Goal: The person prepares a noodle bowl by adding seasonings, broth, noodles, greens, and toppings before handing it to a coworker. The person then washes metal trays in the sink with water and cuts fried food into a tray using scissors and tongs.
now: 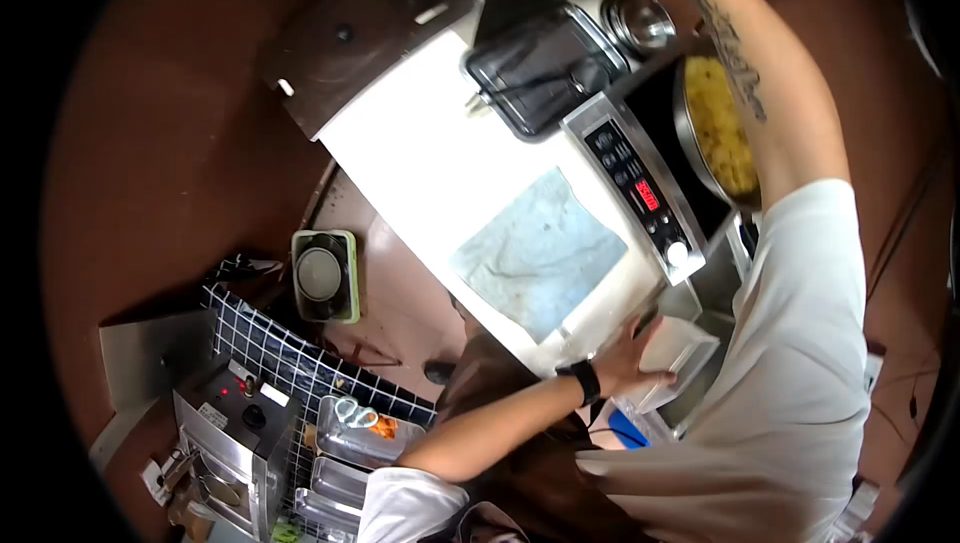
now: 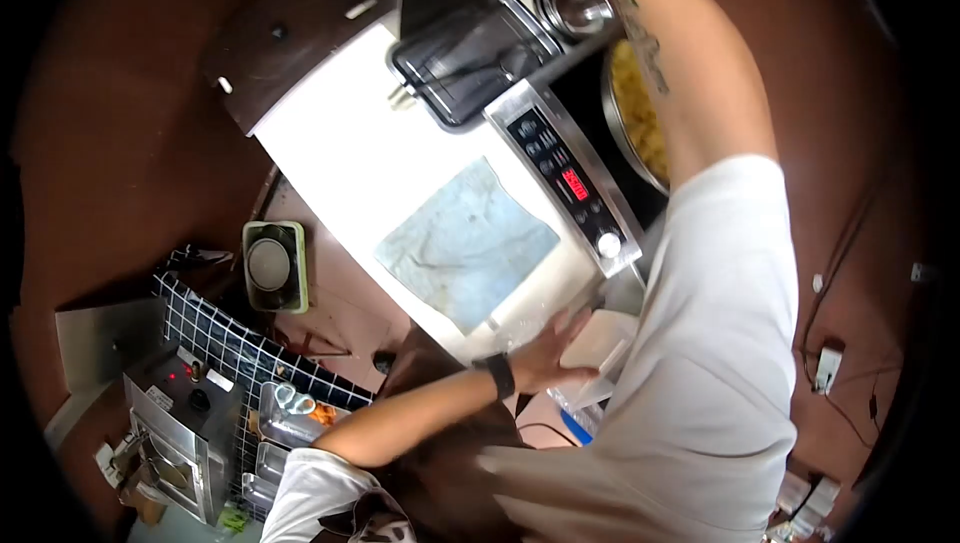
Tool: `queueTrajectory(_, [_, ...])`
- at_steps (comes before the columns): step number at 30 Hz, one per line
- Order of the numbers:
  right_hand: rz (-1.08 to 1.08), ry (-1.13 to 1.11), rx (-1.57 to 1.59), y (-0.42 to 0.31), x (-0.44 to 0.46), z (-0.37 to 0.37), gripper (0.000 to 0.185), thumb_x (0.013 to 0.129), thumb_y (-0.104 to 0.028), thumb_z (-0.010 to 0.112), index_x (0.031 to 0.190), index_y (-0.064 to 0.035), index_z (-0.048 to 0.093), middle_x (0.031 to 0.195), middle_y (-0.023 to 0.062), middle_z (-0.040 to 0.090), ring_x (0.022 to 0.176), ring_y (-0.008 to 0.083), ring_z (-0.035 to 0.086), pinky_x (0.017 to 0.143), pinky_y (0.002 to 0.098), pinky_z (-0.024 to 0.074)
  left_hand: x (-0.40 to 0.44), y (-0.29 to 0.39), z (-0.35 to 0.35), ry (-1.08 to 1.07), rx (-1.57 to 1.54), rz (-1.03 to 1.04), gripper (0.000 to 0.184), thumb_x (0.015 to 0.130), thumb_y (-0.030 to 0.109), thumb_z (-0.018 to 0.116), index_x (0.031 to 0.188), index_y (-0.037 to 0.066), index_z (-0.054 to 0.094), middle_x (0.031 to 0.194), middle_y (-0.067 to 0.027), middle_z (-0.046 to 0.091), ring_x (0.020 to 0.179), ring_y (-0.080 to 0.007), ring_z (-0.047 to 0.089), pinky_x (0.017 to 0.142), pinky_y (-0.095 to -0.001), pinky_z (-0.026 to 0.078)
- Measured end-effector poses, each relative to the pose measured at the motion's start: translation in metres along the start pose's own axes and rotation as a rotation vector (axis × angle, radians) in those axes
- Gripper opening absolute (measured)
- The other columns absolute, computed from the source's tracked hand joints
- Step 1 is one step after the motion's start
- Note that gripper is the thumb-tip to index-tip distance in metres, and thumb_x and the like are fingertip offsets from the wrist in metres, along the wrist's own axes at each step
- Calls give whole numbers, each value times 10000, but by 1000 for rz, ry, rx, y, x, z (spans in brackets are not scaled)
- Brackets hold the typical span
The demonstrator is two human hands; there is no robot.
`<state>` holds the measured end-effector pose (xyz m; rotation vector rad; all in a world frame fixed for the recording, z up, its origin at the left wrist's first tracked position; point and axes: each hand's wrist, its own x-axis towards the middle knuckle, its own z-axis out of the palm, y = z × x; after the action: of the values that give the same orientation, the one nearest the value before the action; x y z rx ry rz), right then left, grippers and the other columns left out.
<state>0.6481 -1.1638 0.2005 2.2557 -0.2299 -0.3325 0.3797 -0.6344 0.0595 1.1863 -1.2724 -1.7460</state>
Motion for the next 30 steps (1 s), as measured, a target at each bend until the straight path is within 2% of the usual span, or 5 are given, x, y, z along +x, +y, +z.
queueTrajectory(4, [565, 27, 1262, -13, -15, 5, 225, 922, -180, 566, 862, 16, 658, 620, 114, 619, 516, 210, 627, 551, 373, 510, -45, -2, -50, -7, -21, 166, 846, 921, 461, 696, 1572, 129, 270, 1538, -266, 340, 1374, -418, 432, 1101, -456, 408])
queueTrajectory(6, [595, 90, 1254, -26, -15, -7, 206, 918, -172, 572, 868, 1, 672, 591, 82, 597, 475, 173, 607, 514, 347, 492, -85, 6, -83, 71, -100, 112, 781, 911, 470, 697, 1499, 50, 400, 1411, -217, 516, 1271, -358, 537, 1058, -420, 444])
queueTrajectory(10, [693, -1, 1007, -51, -8, -24, 384, 855, -267, 564, 1190, -152, 711, 1225, 181, 673, 1177, 371, 621, 987, 467, 505, -165, -3, -105, 334, -296, 26, 720, 914, 414, 722, 1467, 44, 446, 1353, -172, 567, 1217, -283, 584, 1010, -359, 481])
queueTrajectory(15, [611, 9, 891, -66, 8, -9, 420, 922, -330, 508, 1256, -134, 672, 1321, 183, 623, 1249, 392, 568, 1028, 475, 466, -264, -38, -80, 843, -556, -41, 575, 926, 193, 734, 1422, 39, 488, 1313, -74, 593, 1179, -170, 581, 1007, -333, 487])
queueTrajectory(30, [683, -14, 2307, -58, 9, 60, 227, 1042, -229, 534, 1204, -102, 629, 814, -38, 592, 654, 67, 531, 447, 191, 377, -383, -151, 101, 1570, -896, -77, 432, 948, 123, 700, 1349, 35, 565, 1089, -32, 641, 885, -59, 608, 837, -219, 501])
